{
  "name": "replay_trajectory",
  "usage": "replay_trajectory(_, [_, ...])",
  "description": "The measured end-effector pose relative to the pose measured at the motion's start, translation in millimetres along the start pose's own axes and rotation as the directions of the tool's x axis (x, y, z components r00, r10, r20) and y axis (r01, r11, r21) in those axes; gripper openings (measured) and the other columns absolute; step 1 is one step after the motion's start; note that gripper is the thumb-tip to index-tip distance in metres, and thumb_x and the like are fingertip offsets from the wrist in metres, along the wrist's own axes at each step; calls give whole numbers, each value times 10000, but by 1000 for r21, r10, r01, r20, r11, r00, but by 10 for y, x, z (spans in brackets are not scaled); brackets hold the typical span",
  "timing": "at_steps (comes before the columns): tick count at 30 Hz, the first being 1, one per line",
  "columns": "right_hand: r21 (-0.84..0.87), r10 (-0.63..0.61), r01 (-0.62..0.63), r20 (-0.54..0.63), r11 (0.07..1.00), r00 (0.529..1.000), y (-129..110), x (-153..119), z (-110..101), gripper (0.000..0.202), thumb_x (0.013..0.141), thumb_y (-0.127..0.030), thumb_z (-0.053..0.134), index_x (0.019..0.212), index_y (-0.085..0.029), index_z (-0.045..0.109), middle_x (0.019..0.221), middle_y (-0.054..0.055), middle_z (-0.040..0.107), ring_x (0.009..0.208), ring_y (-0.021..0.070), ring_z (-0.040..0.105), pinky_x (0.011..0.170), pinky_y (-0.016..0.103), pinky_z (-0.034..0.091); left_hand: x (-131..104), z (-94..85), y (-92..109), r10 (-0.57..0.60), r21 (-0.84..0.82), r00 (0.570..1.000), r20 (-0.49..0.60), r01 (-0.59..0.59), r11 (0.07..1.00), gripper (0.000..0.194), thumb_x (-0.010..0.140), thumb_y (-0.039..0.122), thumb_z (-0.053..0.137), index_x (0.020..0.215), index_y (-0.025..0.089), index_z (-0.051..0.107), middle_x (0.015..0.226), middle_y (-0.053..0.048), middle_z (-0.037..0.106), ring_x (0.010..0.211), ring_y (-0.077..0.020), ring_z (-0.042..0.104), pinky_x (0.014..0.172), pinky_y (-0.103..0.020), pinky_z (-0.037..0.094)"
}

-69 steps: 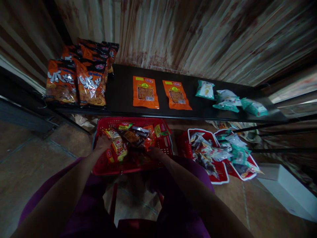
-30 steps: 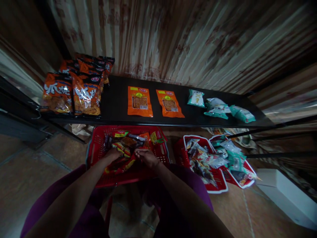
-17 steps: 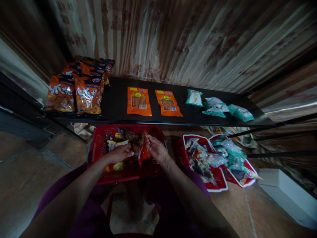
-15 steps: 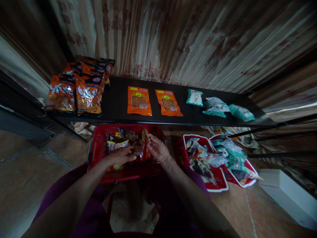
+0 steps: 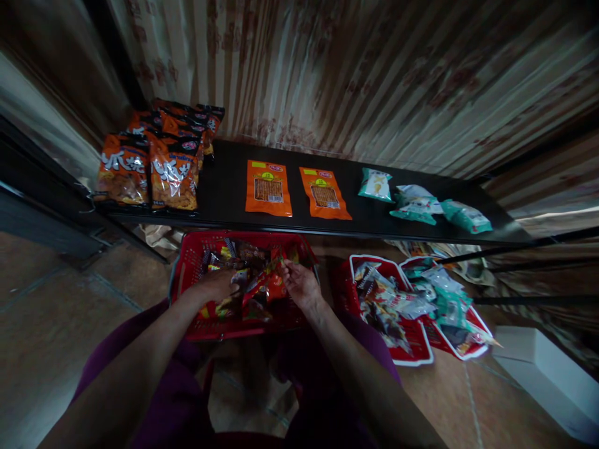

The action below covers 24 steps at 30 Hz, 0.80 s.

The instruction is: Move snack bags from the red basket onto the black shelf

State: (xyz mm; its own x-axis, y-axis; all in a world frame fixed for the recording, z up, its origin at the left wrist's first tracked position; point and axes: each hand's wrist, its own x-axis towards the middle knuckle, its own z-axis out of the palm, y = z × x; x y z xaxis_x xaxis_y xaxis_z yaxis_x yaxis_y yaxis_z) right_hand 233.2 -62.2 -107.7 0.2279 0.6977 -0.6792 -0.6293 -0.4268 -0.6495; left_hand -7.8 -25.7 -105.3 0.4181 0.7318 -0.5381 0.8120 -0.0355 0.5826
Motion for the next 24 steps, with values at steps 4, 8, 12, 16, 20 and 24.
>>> replay_trajectory(4, [-58,-33,29,-66,998,997,73,92,-26,97,719,-86,600,712,-173,643,680,18,652,587,92,573,538,188,489,65,-226,-66,-97,78,994,-48,101,992,349,795,305,530,1135,248,587,1211,-116,625,1149,-293,555,951,-374,395])
replay_trajectory(8, [-106,-52,45,-65,993,997,107,149,-24,78,695,-105,643,731,-174,638,670,0,643,575,82,565,542,187,472,130,-301,-140,-136,94,989,-60,141,986,327,815,302,516,1124,219,587,1235,-131,608,1160,-297,548,959,-374,389])
replay_trajectory(12, [-134,-32,26,-39,991,999,169,112,62,94,668,-100,643,734,-164,665,701,9,663,587,79,563,558,191,463,168,-259,-124,-86,42,996,-19,87,995,307,790,281,555,1087,229,612,1174,-97,648,1107,-268,585,928,-330,411])
replay_trajectory(16, [-200,32,-17,73,980,997,324,-16,186,136,612,-134,686,741,-175,692,780,16,698,635,94,575,594,213,458,185,-207,-55,-44,-32,999,-1,44,998,346,751,280,593,1094,232,617,1197,-85,642,1123,-267,573,949,-327,399])
replay_trajectory(20, [-305,194,-99,300,947,934,494,-123,290,255,615,-221,699,866,-181,718,673,3,667,625,100,568,582,216,409,188,-106,50,0,-73,1000,27,2,997,477,657,318,680,1118,220,607,1271,-92,597,1209,-289,504,991,-328,368])
replay_trajectory(24, [-321,245,-124,372,939,895,583,-131,330,315,629,-285,721,920,-165,711,688,12,659,652,102,580,646,232,413,190,35,153,115,9,985,131,-117,993,371,709,333,625,1061,216,620,1169,-85,651,1065,-254,593,855,-276,446])
